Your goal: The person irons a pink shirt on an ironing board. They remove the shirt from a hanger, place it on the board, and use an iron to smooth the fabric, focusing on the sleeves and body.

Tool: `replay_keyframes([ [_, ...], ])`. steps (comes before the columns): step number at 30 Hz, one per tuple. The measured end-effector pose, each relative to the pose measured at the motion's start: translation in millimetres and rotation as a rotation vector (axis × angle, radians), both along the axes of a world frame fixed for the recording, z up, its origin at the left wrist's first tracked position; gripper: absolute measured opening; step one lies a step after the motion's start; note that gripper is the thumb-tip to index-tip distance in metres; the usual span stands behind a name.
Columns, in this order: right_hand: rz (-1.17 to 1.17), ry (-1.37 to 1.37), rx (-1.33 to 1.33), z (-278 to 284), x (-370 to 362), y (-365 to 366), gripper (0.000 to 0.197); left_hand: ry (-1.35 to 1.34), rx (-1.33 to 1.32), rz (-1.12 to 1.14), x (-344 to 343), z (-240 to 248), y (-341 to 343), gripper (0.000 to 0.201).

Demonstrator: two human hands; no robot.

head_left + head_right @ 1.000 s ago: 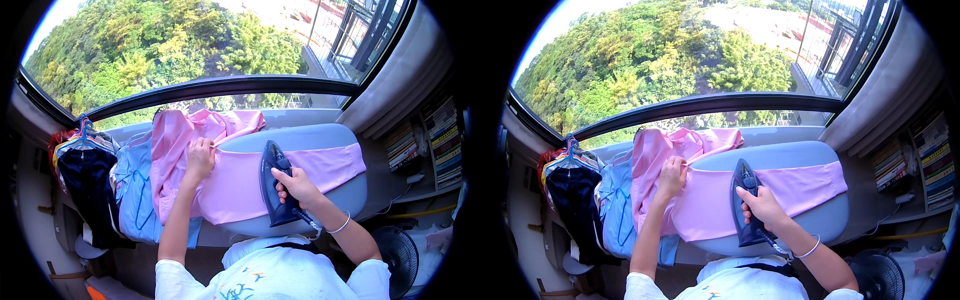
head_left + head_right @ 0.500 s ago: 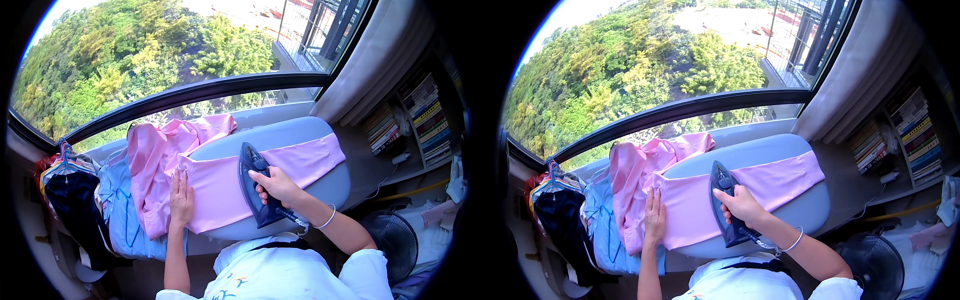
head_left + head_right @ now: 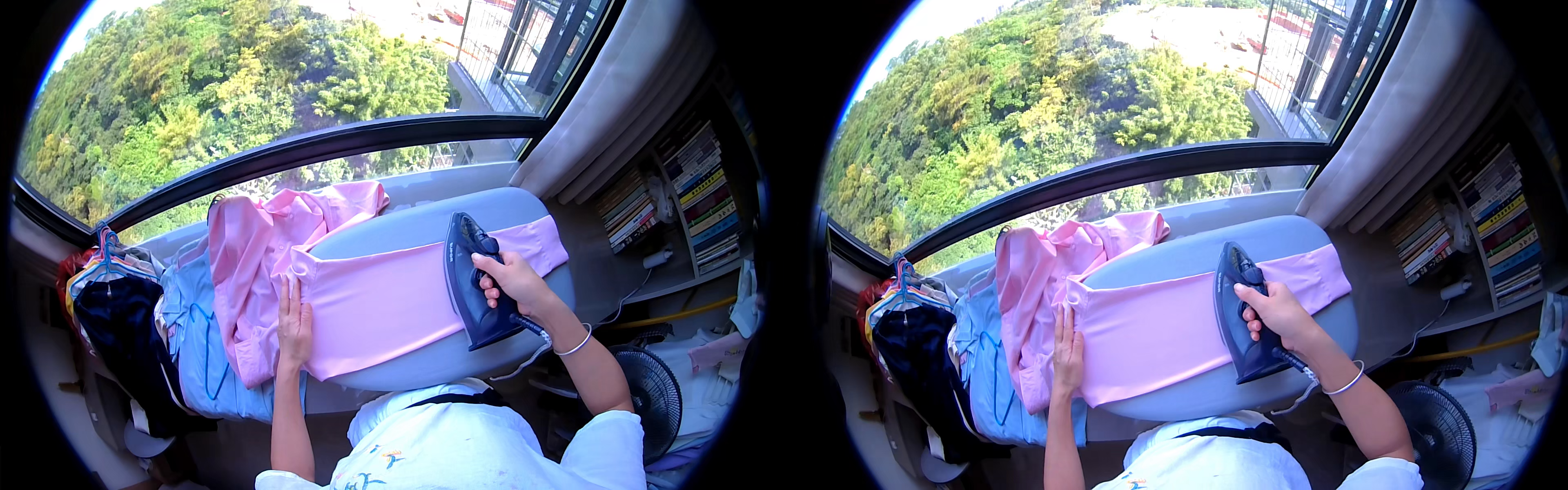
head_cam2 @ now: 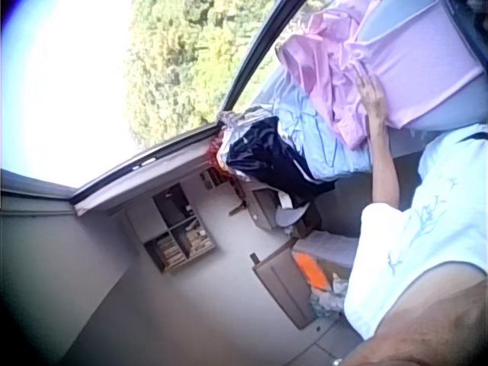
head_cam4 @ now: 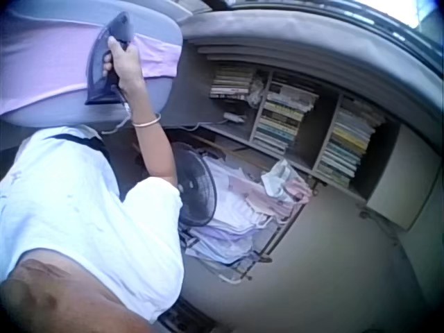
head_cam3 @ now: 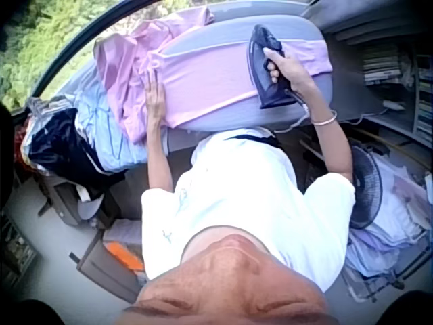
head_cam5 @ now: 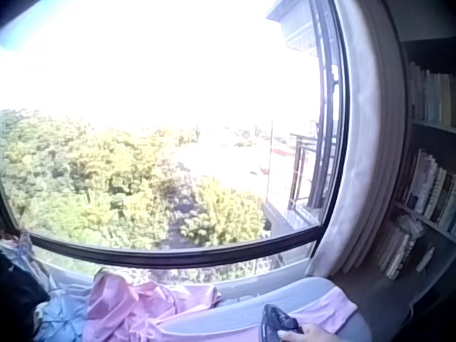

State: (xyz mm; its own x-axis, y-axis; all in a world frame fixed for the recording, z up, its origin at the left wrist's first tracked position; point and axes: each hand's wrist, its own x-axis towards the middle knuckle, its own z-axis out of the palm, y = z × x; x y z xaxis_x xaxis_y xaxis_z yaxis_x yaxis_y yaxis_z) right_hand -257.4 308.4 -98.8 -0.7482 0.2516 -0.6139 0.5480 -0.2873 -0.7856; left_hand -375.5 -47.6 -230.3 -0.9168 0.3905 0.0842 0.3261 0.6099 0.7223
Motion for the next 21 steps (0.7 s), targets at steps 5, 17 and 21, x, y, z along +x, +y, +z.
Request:
replay_keyframes([
  [5, -0.048, -0.011, 0.036, 3, 5, 17, 0.019, 0.007, 0.016, -0.007, -1, -3, -1, 0.051],
  [17, -0.007, -0.033, -0.071, 10, 4, 14, 0.018, -0.019, 0.080, 0.006, -1, -6, -3, 0.052],
  [21, 0.051, -0.030, -0.097, 8, -2, -1, 0.019, -0.045, 0.129, 0.002, -2, -5, -3, 0.052],
])
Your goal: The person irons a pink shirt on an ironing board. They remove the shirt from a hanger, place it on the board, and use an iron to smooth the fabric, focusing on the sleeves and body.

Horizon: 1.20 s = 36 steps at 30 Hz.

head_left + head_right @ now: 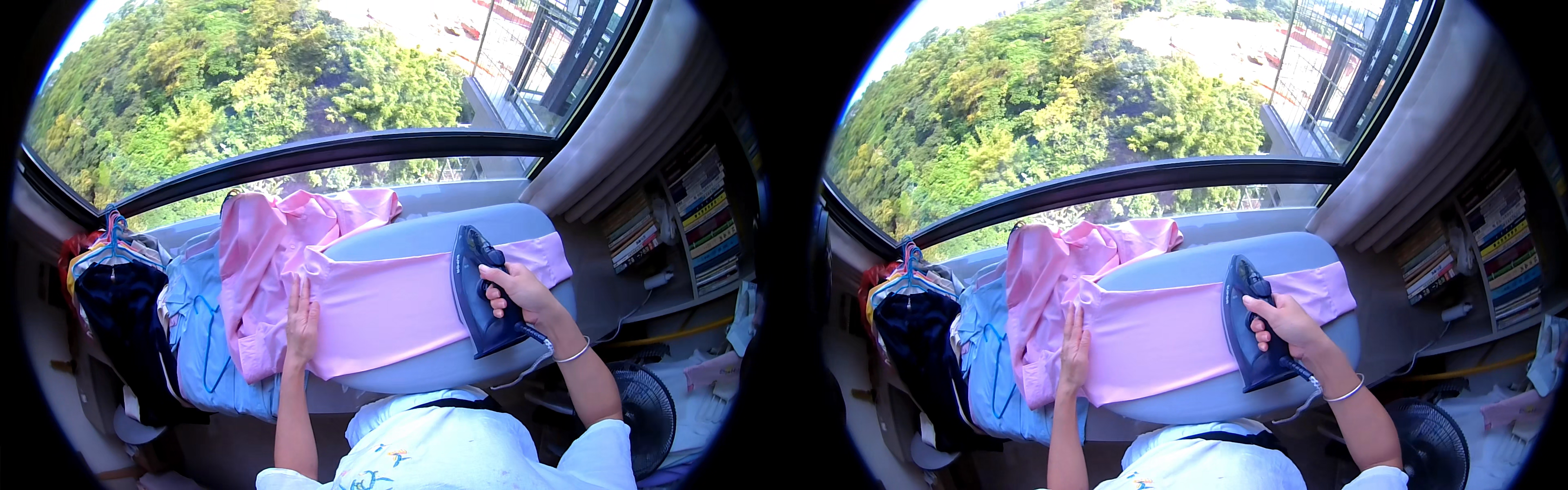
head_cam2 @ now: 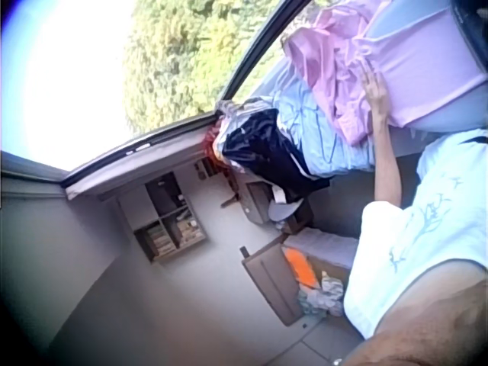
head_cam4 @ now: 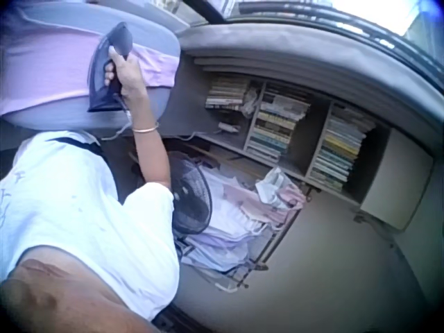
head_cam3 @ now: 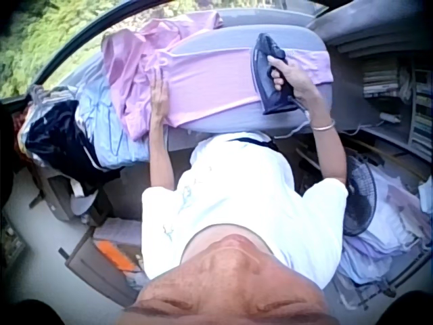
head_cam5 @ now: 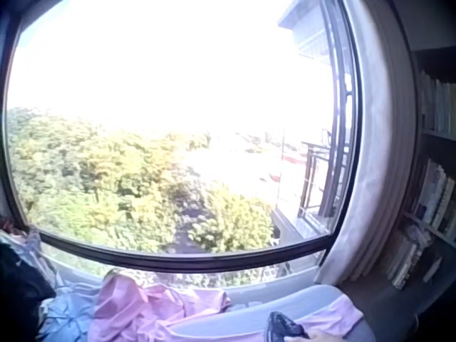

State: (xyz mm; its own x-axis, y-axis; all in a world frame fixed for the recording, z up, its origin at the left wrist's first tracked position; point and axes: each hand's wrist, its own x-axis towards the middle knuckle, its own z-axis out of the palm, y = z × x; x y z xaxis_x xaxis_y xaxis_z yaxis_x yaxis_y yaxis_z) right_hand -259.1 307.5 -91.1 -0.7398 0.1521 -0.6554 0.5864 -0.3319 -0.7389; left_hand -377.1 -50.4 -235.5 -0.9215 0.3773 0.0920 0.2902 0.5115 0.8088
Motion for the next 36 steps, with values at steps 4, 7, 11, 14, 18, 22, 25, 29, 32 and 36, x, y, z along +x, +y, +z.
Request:
replay_keyframes([
  [4, 0.047, 0.007, -0.006, -1, -10, -16, 0.020, 0.002, 0.007, 0.003, 0, -1, -1, 0.052],
  [7, 0.114, 0.021, 0.009, -2, -14, -27, 0.023, 0.016, 0.001, 0.009, 0, -4, -1, 0.052],
  [11, 0.358, 0.073, 0.086, 1, -13, -40, 0.032, 0.019, 0.016, 0.016, 0, -3, -2, 0.052],
  [14, 0.560, 0.000, 0.165, 4, -17, -47, 0.038, 0.032, 0.019, 0.023, 0, -5, -1, 0.052],
  [18, 0.865, -0.037, 0.300, 3, -34, -54, 0.043, 0.019, 0.030, 0.039, 2, -4, -2, 0.052],
  [22, 1.037, -0.021, 0.351, 0, -58, -61, 0.044, 0.006, 0.044, 0.040, 1, -1, 0, 0.052],
  [25, 1.191, -0.006, 0.497, 7, -82, -71, 0.042, -0.009, 0.047, 0.040, 2, 1, 0, 0.052],
  [29, 1.215, 0.049, 0.600, 8, -108, -81, 0.044, 0.018, 0.044, 0.037, 3, -1, -3, 0.051],
  [32, 1.170, 0.017, 0.583, 7, -118, -77, 0.042, -0.003, 0.030, 0.028, 2, 0, -1, 0.051],
  [36, 1.104, -0.034, 0.576, 7, -123, -69, 0.041, 0.004, 0.028, 0.032, 2, 0, -2, 0.051],
])
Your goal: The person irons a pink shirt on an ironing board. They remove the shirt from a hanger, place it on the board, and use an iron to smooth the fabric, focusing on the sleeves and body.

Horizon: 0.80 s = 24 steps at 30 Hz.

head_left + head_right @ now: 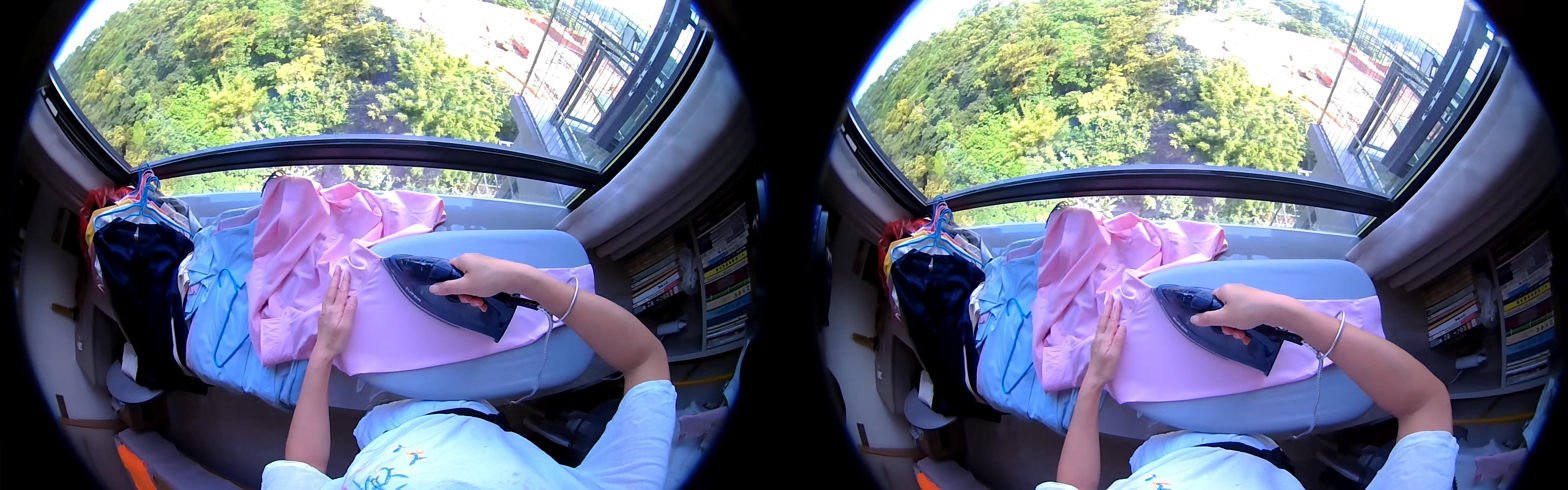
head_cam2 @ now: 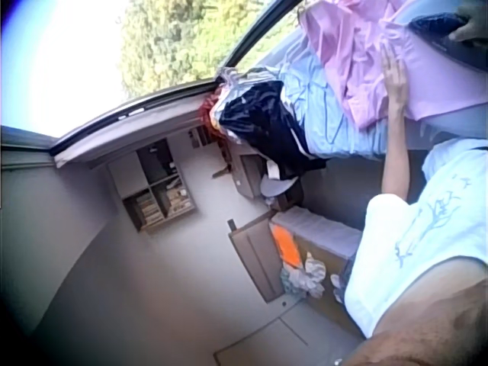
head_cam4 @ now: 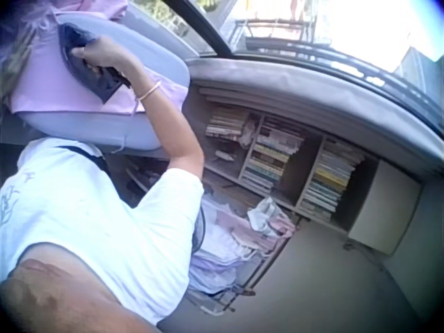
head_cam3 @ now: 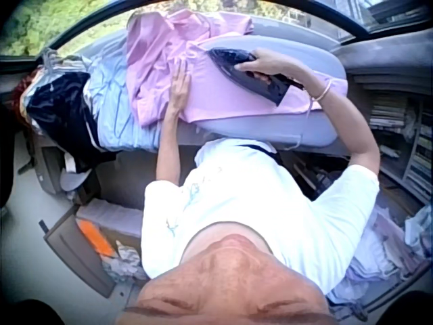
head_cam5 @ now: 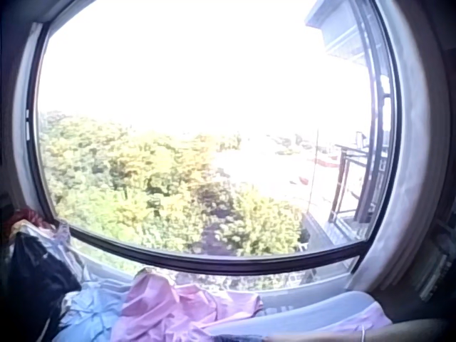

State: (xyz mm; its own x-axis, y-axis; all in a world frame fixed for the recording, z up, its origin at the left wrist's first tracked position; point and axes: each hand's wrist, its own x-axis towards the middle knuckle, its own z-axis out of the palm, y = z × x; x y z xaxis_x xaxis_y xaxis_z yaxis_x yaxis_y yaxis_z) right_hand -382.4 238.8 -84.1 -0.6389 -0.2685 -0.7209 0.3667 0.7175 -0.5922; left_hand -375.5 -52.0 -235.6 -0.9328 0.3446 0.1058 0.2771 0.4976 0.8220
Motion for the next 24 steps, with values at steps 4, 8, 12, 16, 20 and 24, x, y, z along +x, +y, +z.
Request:
replay_keyframes([
  [4, -0.044, -0.024, -0.024, -1, 2, 9, 0.040, 0.005, -0.002, 0.010, 1, -1, -1, 0.051],
  [8, -0.043, -0.064, -0.021, 3, 17, 19, 0.038, -0.016, 0.027, 0.007, 1, -1, -2, 0.051],
  [12, -0.037, -0.054, -0.049, 1, 32, 31, 0.041, -0.013, 0.043, 0.011, 2, -7, -3, 0.051],
  [16, -0.040, -0.030, -0.054, 2, 31, 26, 0.042, -0.024, 0.039, 0.014, 2, -5, -2, 0.052],
  [20, -0.091, -0.014, -0.087, -1, 18, 12, 0.042, -0.010, 0.040, 0.007, 1, -4, -2, 0.053],
  [24, -0.185, -0.007, -0.095, -3, 15, 1, 0.041, -0.012, 0.024, 0.002, -1, -7, 1, 0.052],
])
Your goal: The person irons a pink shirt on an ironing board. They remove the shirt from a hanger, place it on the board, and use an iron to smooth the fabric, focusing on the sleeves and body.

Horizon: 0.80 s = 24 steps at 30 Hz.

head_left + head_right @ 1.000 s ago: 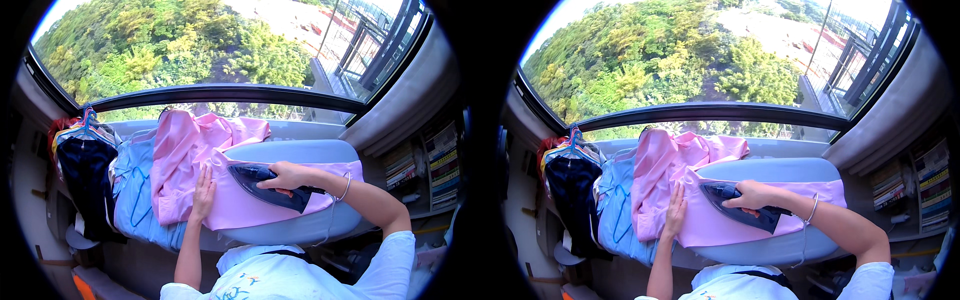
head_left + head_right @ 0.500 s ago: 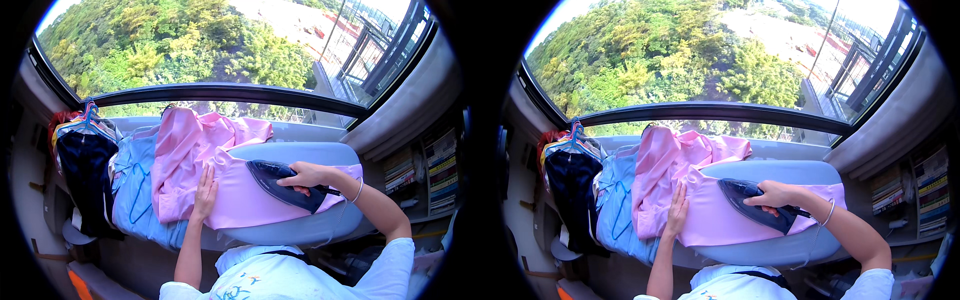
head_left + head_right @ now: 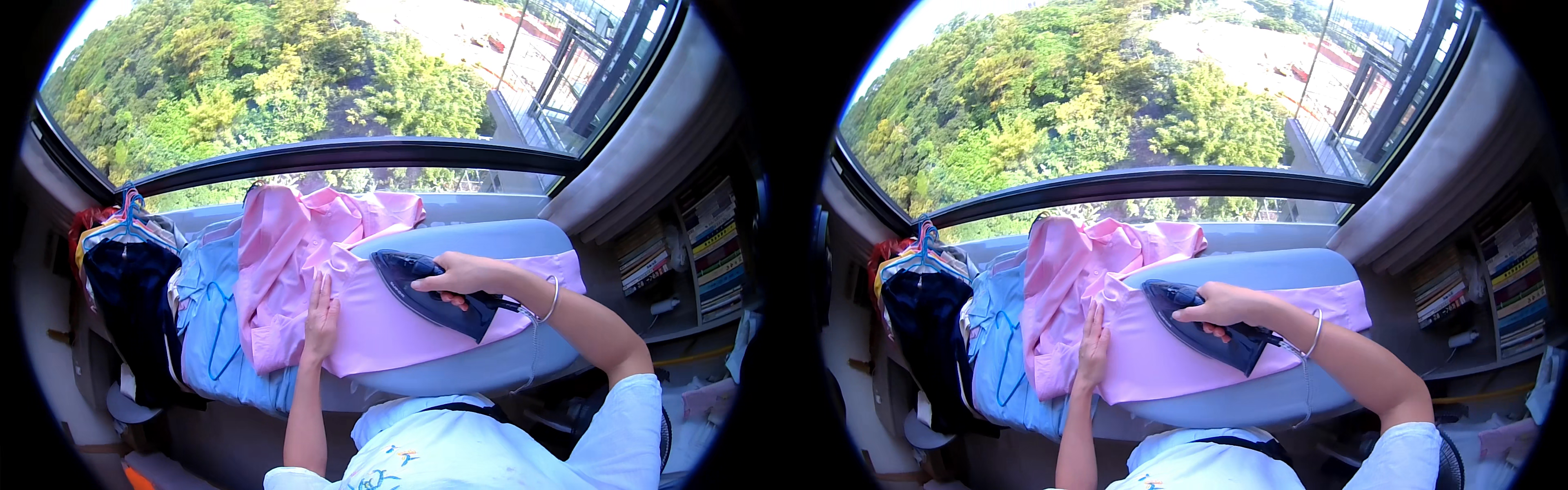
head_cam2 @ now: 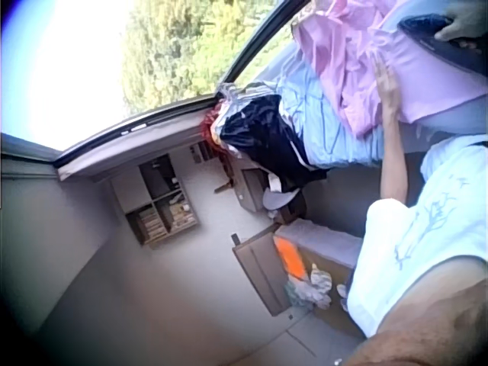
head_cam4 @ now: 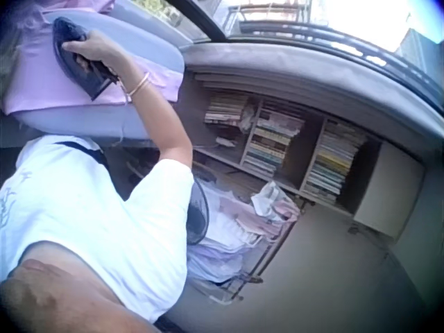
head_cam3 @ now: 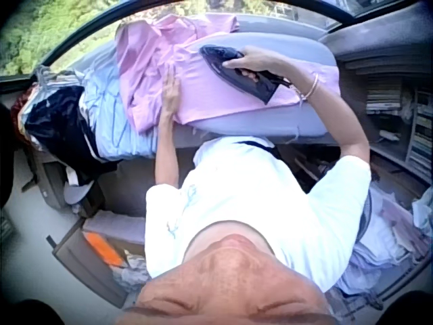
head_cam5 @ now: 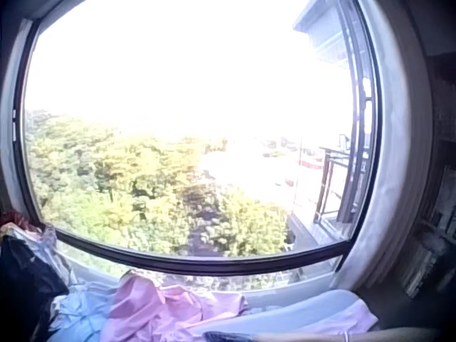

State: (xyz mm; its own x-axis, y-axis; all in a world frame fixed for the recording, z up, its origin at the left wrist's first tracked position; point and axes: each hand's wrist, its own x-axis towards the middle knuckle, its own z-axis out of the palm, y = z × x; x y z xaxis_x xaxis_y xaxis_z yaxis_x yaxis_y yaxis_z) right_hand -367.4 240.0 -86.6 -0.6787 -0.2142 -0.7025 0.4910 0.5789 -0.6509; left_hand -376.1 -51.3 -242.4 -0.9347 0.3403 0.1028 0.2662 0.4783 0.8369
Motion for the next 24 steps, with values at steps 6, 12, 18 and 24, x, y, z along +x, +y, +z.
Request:
replay_keyframes([
  [6, -0.136, -0.015, -0.103, -10, 28, 3, 0.034, -0.014, -0.027, -0.014, 0, 5, 0, 0.052],
  [12, -0.350, -0.002, -0.127, -4, 67, 39, 0.037, 0.029, -0.056, -0.031, 0, 0, -2, 0.051],
  [18, -0.493, 0.041, -0.163, -9, 85, 64, 0.038, 0.069, -0.089, -0.032, -1, -9, -7, 0.052],
  [24, -0.469, 0.003, -0.283, -8, 81, 49, 0.041, 0.057, -0.095, -0.047, -6, -9, 0, 0.052],
])
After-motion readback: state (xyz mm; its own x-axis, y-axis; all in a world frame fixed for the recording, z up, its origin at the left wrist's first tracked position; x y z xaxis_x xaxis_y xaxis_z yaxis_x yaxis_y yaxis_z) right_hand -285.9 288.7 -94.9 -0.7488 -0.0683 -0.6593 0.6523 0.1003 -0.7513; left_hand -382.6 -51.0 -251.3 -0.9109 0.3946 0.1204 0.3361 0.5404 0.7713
